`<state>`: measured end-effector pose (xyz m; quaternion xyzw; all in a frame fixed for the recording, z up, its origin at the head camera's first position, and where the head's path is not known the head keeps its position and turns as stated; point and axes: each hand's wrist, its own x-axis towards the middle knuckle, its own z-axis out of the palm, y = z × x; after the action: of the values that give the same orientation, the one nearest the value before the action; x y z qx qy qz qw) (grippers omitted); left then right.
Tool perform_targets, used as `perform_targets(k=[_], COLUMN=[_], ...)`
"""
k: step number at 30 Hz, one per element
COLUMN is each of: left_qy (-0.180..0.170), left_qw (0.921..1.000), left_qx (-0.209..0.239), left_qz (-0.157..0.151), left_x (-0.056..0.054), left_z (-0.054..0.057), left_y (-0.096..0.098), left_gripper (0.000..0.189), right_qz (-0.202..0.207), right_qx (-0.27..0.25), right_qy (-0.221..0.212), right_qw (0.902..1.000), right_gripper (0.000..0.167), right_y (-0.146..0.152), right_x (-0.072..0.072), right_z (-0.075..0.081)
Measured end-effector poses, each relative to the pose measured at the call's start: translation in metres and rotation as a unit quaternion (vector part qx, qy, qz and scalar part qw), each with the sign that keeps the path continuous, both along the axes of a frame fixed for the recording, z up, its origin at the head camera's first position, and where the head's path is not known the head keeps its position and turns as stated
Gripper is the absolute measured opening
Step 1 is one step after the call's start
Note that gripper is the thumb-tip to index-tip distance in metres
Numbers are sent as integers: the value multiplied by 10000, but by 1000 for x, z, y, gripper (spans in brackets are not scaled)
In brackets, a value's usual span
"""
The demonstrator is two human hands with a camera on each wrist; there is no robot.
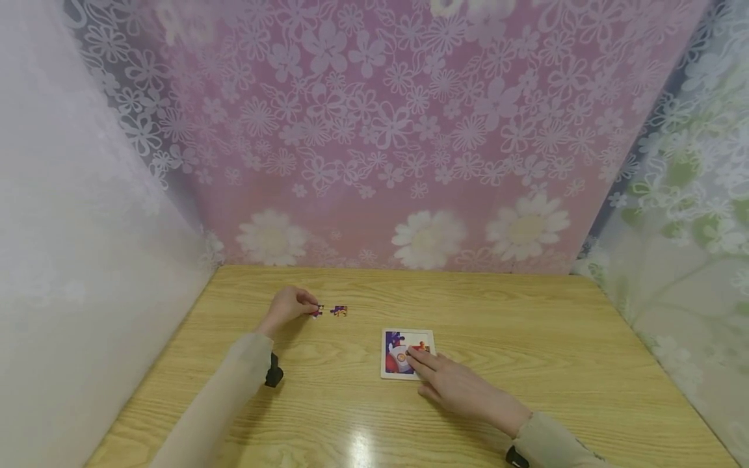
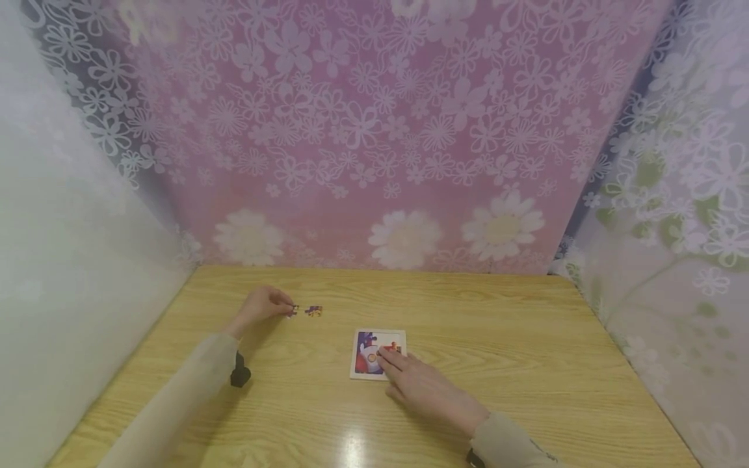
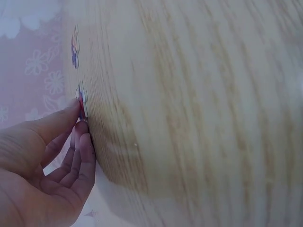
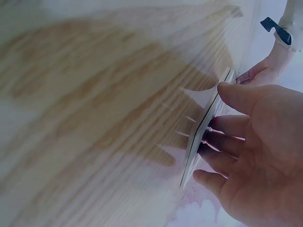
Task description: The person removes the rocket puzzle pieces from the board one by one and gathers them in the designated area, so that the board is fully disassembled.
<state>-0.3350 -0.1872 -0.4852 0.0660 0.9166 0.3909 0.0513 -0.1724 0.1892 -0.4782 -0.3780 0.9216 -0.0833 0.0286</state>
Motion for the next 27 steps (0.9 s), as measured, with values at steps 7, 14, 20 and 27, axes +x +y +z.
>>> perform_targets(k=[7, 14, 20, 27], left_qy=[198, 420, 402, 214], left_qw=[9995, 9988, 9986, 9948], left_qx=[-255, -262, 325, 999], left_qz=[-23, -32, 127, 21], left_x=[2, -2, -1, 9], left_z=[0, -4, -5, 9], left_y=[3, -3, -7, -1], left_gripper=[10, 19, 29, 34], right_qz=[15, -40, -55, -111], right_qx=[26, -57, -122, -69], right_qy=[31, 6, 73, -17], right_qw=[10000, 10000, 9999, 9999], right_gripper=[55, 55, 56, 56], right_y=[0, -1, -1, 0], right_x=[0, 1, 0, -2], right_z=[-1, 3, 2, -1])
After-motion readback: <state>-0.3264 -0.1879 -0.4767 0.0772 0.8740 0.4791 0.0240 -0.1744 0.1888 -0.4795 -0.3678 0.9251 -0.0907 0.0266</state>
